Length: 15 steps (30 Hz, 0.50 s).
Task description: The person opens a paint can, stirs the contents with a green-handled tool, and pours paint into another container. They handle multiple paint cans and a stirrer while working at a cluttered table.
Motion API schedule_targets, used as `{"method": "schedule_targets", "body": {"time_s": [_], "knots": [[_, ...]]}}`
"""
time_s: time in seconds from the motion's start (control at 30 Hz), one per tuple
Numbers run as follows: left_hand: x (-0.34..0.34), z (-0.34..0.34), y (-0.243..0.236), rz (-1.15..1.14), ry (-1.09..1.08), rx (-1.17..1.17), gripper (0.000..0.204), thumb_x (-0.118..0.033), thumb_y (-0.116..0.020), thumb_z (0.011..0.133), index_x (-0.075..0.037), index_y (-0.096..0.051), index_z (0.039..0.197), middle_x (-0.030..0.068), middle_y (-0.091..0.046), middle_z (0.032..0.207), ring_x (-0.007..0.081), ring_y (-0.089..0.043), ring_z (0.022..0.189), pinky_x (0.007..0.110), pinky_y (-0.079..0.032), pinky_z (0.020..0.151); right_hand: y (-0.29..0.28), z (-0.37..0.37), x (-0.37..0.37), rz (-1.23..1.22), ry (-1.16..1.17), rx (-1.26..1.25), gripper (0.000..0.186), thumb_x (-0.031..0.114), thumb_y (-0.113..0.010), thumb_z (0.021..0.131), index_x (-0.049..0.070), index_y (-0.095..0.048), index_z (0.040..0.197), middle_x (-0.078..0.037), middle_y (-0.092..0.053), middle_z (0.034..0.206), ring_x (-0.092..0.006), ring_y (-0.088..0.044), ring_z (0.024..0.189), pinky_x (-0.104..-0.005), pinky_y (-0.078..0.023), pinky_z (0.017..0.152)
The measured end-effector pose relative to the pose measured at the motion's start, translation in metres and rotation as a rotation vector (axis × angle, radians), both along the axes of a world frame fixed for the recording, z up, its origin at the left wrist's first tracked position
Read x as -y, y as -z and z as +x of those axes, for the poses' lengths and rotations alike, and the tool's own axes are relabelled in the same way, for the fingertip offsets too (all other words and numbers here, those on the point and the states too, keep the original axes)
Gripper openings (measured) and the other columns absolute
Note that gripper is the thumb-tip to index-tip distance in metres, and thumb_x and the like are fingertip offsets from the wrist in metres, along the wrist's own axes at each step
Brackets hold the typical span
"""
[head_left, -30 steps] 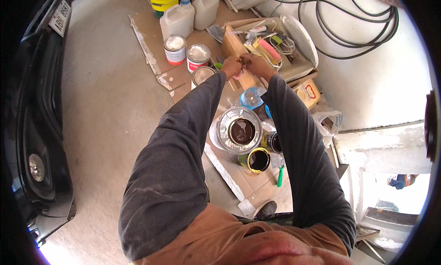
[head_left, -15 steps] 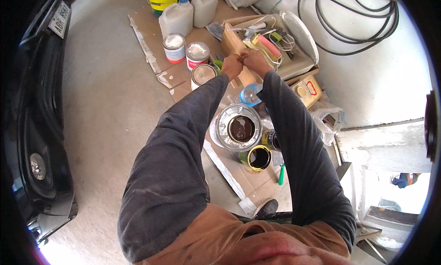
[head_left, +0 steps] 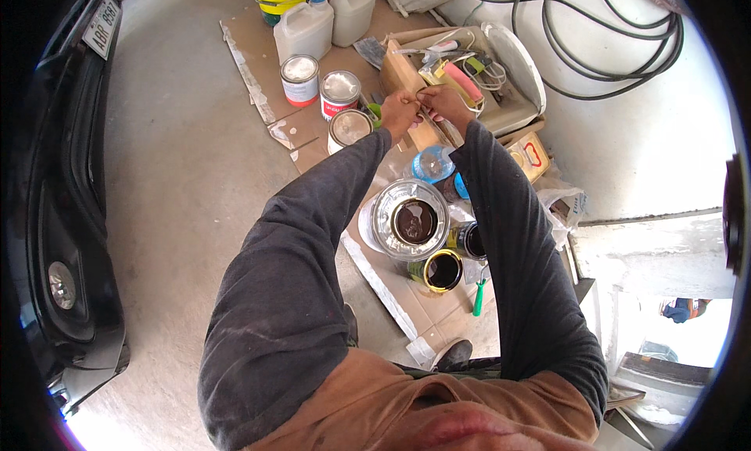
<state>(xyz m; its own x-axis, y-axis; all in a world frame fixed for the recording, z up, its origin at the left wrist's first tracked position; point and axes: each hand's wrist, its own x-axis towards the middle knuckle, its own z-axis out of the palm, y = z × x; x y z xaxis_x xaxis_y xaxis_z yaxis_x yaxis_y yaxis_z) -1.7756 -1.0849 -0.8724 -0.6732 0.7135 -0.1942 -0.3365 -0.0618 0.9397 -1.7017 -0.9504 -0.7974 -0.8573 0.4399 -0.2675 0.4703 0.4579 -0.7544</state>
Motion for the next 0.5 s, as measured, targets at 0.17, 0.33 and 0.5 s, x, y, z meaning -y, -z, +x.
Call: {"method": "schedule_targets", "body": {"time_s": [0.17, 0.33, 0.5], "knots": [[-0.005, -0.009, 0.001, -0.087, 0.115, 0.230, 0.031, -0.034, -0.057, 0.101, -0.006, -0.063, 0.113, 0.0132, -0.072, 0.096, 0.0289, -0.072, 0.074, 0.049, -0.060, 0.072, 0.013, 0.002, -0.005, 0.017, 0.041, -0.064, 0.022, 0.023, -0.067, 0.094, 0.004, -0.078, 0.101, -0.005, -0.069, 0.071, -0.0140, -0.065, 0.057, -0.0293, -0.051, 0.051], [-0.010, -0.030, 0.002, -0.146, 0.218, 0.412, 0.031, -0.035, -0.063, 0.096, -0.006, -0.063, 0.108, 0.0121, -0.069, 0.094, 0.0331, -0.071, 0.080, 0.053, -0.061, 0.075, 0.011, -0.003, -0.004, 0.103, -0.056, -0.048, 0.019, 0.021, -0.066, 0.092, 0.004, -0.077, 0.095, -0.006, -0.070, 0.070, -0.0150, -0.066, 0.057, -0.0301, -0.052, 0.051], [-0.007, -0.038, -0.006, -0.207, 0.296, 0.379, 0.030, -0.033, -0.057, 0.099, -0.007, -0.063, 0.114, 0.0129, -0.068, 0.103, 0.0305, -0.071, 0.080, 0.055, -0.060, 0.082, 0.003, -0.007, 0.003, 0.091, 0.003, 0.017, 0.016, 0.019, -0.065, 0.090, 0.007, -0.076, 0.091, -0.006, -0.070, 0.069, -0.0164, -0.066, 0.057, -0.0315, -0.053, 0.051]]}}
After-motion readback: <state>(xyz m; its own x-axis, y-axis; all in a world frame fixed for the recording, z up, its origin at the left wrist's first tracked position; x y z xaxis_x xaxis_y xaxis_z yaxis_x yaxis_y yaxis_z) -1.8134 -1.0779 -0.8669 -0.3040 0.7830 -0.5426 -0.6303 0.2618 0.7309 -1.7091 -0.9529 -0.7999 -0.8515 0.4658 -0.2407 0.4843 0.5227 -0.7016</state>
